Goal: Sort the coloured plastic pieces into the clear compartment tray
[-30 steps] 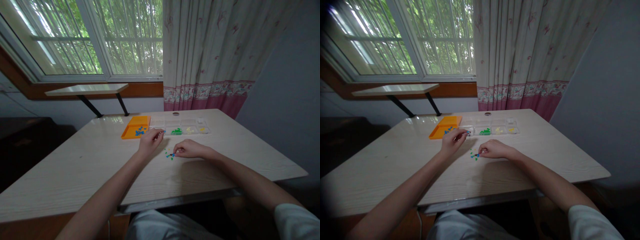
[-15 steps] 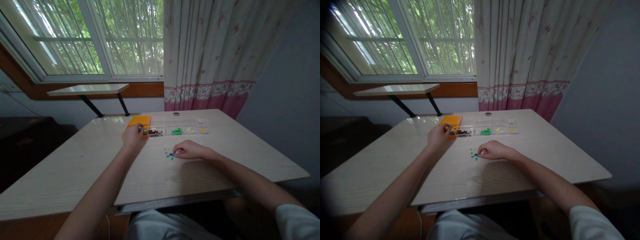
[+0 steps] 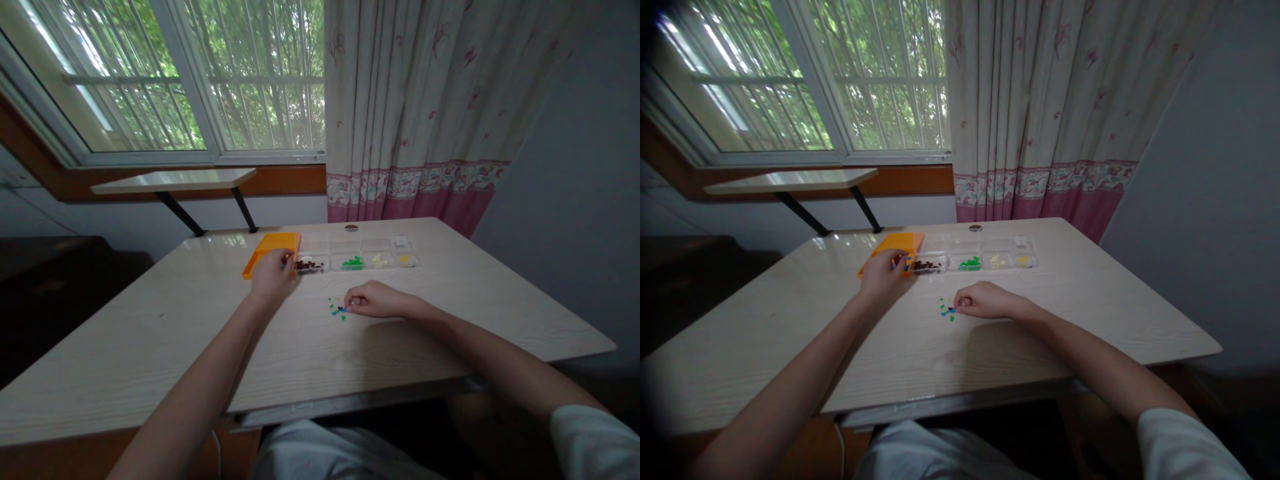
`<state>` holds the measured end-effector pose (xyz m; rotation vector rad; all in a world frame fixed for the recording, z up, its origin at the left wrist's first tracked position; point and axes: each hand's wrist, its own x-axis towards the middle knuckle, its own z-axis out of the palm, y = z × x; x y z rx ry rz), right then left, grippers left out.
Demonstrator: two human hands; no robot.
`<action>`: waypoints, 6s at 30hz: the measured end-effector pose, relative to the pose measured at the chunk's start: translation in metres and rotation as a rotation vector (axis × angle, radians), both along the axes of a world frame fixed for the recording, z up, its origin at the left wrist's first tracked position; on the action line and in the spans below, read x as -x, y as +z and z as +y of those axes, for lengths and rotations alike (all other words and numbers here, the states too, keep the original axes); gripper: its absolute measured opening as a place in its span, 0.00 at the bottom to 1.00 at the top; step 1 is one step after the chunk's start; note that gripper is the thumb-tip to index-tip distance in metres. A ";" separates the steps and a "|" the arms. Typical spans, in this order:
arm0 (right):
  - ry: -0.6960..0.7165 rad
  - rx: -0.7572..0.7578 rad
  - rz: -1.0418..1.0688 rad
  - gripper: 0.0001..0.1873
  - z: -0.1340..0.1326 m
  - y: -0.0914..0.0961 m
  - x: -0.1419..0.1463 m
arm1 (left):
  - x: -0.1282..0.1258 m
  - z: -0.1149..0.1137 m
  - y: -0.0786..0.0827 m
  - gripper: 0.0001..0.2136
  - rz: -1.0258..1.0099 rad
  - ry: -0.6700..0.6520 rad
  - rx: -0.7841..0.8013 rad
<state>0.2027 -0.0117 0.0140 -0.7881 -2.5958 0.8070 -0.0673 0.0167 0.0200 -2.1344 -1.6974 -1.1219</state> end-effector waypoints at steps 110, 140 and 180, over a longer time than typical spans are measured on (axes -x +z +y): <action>0.045 -0.177 -0.074 0.13 -0.006 0.001 0.006 | -0.047 -0.025 0.000 0.17 0.140 -0.153 0.177; 0.117 -0.224 0.000 0.09 0.001 -0.008 0.008 | -0.048 -0.025 -0.004 0.16 0.199 -0.302 0.158; -0.169 0.369 0.334 0.11 0.007 -0.010 0.009 | -0.063 -0.039 -0.003 0.10 0.016 -0.647 0.543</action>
